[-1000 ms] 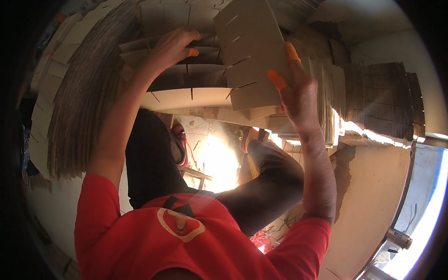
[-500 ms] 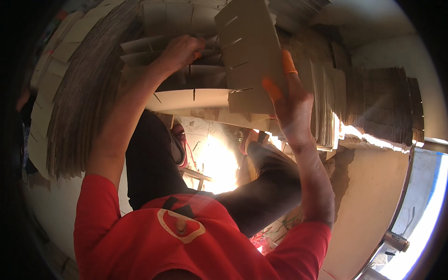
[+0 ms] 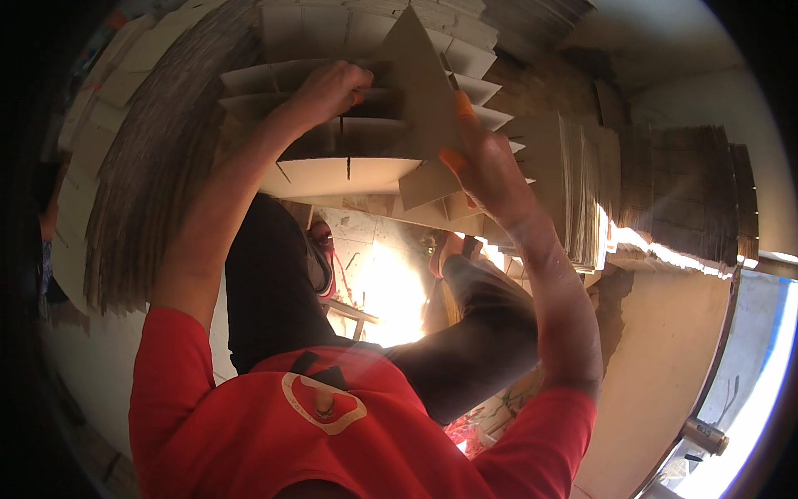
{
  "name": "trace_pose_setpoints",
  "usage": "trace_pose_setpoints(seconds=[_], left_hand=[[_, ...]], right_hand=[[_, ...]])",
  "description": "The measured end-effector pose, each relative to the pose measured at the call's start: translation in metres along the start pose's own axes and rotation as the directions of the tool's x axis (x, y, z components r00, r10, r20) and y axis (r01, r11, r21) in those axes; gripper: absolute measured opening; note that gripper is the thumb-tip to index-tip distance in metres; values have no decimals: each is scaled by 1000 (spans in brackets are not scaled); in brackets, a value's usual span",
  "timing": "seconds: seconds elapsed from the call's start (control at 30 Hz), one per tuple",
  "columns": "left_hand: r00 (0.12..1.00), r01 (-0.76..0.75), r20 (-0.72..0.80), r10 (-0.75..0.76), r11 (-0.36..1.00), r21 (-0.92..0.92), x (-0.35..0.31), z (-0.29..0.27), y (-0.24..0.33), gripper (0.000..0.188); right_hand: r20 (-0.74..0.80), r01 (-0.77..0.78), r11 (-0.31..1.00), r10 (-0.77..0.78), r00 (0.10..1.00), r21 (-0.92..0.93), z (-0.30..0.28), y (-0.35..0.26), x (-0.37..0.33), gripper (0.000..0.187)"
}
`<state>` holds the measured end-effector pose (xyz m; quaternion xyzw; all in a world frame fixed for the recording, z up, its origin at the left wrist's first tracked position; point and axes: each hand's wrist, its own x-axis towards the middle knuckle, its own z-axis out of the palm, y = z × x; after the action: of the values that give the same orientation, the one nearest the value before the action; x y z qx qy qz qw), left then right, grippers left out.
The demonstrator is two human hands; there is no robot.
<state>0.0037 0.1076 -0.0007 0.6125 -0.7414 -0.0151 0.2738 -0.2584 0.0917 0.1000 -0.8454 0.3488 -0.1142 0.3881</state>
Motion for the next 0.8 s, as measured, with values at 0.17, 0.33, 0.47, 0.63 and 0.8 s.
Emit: trace_pose_setpoints(seconds=[0.17,0.33,0.47,0.63,0.8], left_hand=[[1000,13,20,-13,1000,-11,1,2,0,11],[1000,10,-24,-11,999,-37,2,0,1,11],[997,-70,-45,69,998,-3,2,-2,-1,12],[999,-49,-6,49,999,-20,8,-1,-2,15],[993,-29,-116,-2,965,-260,14,-8,2,20]], right_hand=[[16,123,977,-122,992,-176,6,2,3,64],[-25,127,971,-135,991,-200,10,3,8,63],[-66,181,956,-201,977,-232,15,10,2,64],[-5,44,965,-47,999,-257,26,2,7,53],[9,66,930,-68,998,-362,19,-6,12,53]])
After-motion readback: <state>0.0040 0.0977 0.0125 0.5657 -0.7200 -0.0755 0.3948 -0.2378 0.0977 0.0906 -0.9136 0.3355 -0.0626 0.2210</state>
